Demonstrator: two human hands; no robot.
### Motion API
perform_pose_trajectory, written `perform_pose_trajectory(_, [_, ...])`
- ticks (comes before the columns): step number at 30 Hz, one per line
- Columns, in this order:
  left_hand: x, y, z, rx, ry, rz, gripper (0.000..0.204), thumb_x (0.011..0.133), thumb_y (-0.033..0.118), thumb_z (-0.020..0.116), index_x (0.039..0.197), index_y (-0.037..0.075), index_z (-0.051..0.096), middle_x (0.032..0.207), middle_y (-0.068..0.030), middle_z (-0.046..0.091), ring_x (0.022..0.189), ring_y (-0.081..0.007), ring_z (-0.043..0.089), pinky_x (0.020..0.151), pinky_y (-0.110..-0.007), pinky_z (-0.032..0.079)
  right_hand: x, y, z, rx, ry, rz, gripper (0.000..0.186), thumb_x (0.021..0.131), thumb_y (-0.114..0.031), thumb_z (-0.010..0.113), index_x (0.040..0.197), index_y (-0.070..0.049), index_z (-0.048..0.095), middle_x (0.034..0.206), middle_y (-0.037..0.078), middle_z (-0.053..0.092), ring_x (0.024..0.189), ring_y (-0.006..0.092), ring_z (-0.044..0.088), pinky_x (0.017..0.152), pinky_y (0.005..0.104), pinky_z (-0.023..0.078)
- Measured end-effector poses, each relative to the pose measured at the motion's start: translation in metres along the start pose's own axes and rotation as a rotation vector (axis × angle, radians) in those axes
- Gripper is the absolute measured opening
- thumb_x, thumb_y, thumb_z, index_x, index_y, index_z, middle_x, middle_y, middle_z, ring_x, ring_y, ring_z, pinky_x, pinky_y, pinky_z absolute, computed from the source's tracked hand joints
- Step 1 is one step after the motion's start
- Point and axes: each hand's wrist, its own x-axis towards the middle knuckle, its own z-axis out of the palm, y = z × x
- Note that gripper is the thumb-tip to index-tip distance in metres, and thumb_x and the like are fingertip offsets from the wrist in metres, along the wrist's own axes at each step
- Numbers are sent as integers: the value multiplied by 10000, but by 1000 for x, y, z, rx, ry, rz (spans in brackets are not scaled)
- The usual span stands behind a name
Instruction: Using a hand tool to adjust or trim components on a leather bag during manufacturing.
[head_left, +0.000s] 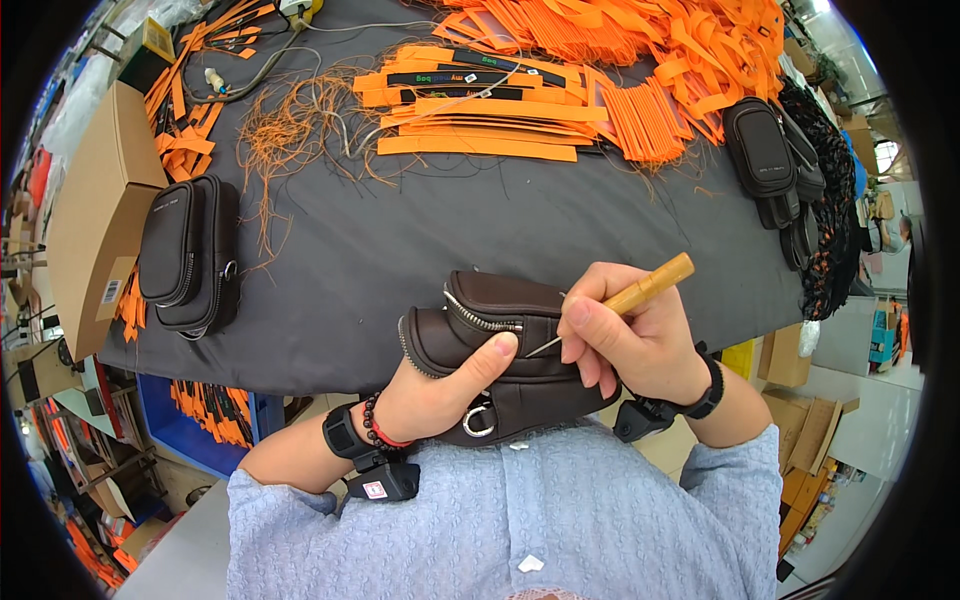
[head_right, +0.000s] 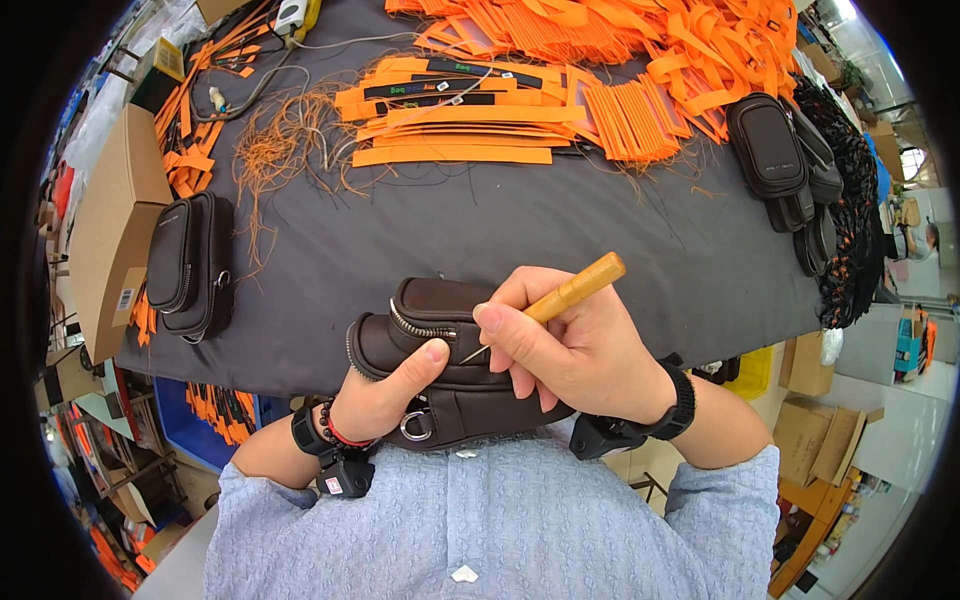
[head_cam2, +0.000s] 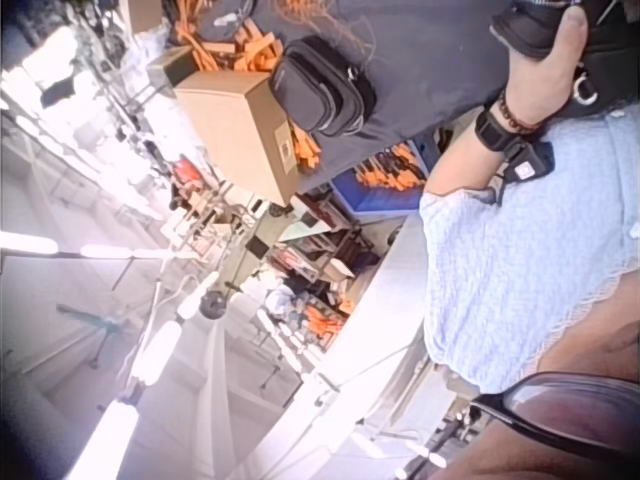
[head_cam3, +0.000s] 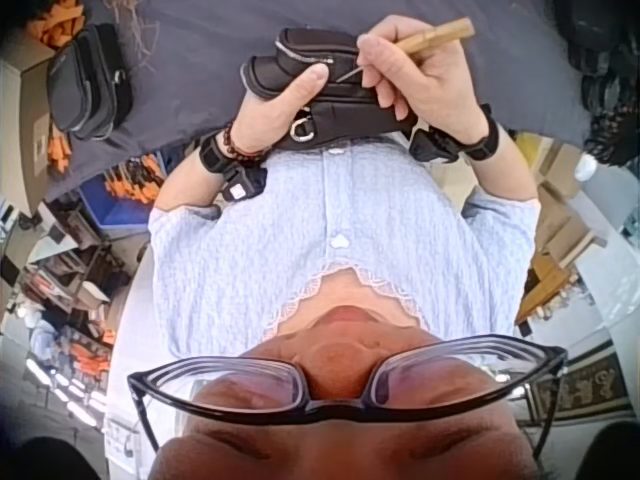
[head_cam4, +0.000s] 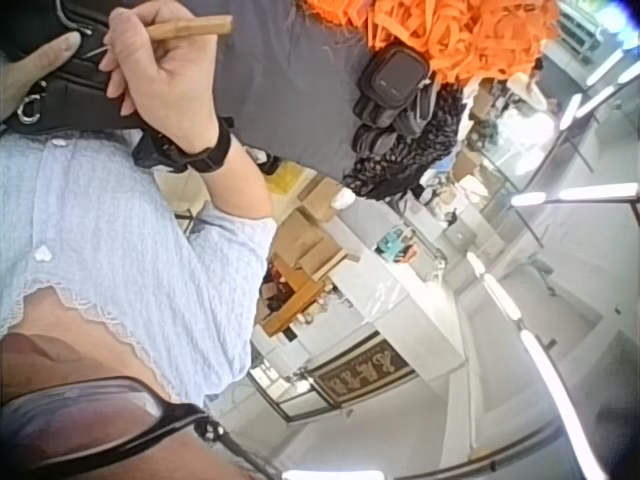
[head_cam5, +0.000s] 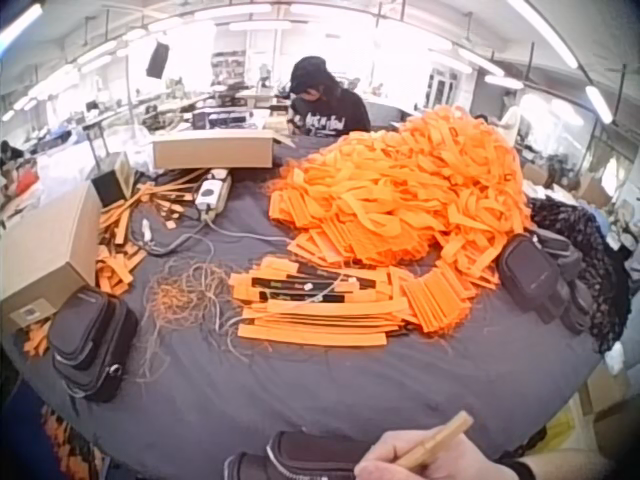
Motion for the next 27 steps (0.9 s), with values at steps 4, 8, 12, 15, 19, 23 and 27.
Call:
perform_pose_trajectory(4, [0, -1, 0, -29, -2, -15, 322, 1029, 174, 527, 1293, -8, 564, 1187, -83, 664, 1068, -132, 614, 923, -304, 506, 5, -10, -1, -1, -7, 109, 261, 989, -220, 614, 886, 19, 606, 699, 67, 647, 496, 73, 603, 362, 184, 444])
perform_pose_trajectory(8, [2, -4, 1, -38, -20, 3, 328, 1022, 152, 533, 1308, -9, 550, 1206, -85, 655, 1087, -138, 609, 939, -308, 502, 14, -20, -9, 41, -71, 263, 278, 986, -232, 617, 903, 33, 602, 720, 104, 667, 493, 89, 612, 341, 191, 437])
perform_pose_trajectory(12, [2, -4, 3, 14, -49, 34, 329, 1014, 130, 544, 1312, -10, 547, 1209, -86, 652, 1098, -141, 606, 946, -311, 500, 16, -21, -16, 84, -134, 361, 293, 986, -251, 615, 934, 36, 600, 729, 112, 675, 475, 86, 599, 335, 190, 439])
perform_pose_trajectory(15, [1, -6, 2, -23, -54, 9, 327, 1011, 121, 547, 1310, -12, 548, 1213, -87, 651, 1097, -139, 607, 945, -310, 500, 19, -17, -20, 161, -144, 435, 302, 992, -267, 606, 949, 32, 601, 725, 97, 672, 460, 82, 585, 337, 189, 444])
perform_pose_trajectory(19, [-1, -6, 2, -5, -39, 2, 319, 1018, 128, 535, 1301, -17, 554, 1207, -86, 656, 1094, -140, 609, 944, -307, 500, 15, -6, -24, 390, -111, 380, 278, 1009, -251, 574, 952, 19, 607, 726, 91, 659, 465, 86, 584, 361, 193, 467])
perform_pose_trajectory(23, [0, 4, 6, -35, 4, -39, 323, 1030, 150, 518, 1299, -24, 557, 1209, -93, 659, 1087, -142, 615, 943, -309, 502, 1, 1, -23, 522, -164, 58, 228, 1016, -170, 531, 951, 23, 634, 787, 112, 654, 569, 104, 619, 518, 231, 548])
perform_pose_trajectory(27, [2, 1, 5, -16, 49, 37, 336, 1040, 160, 500, 1314, -27, 550, 1222, -104, 658, 1074, -146, 628, 933, -308, 513, -6, 1, -17, -7, -162, -356, 169, 950, -101, 582, 977, 50, 653, 852, 104, 663, 762, 157, 645, 713, 287, 550])
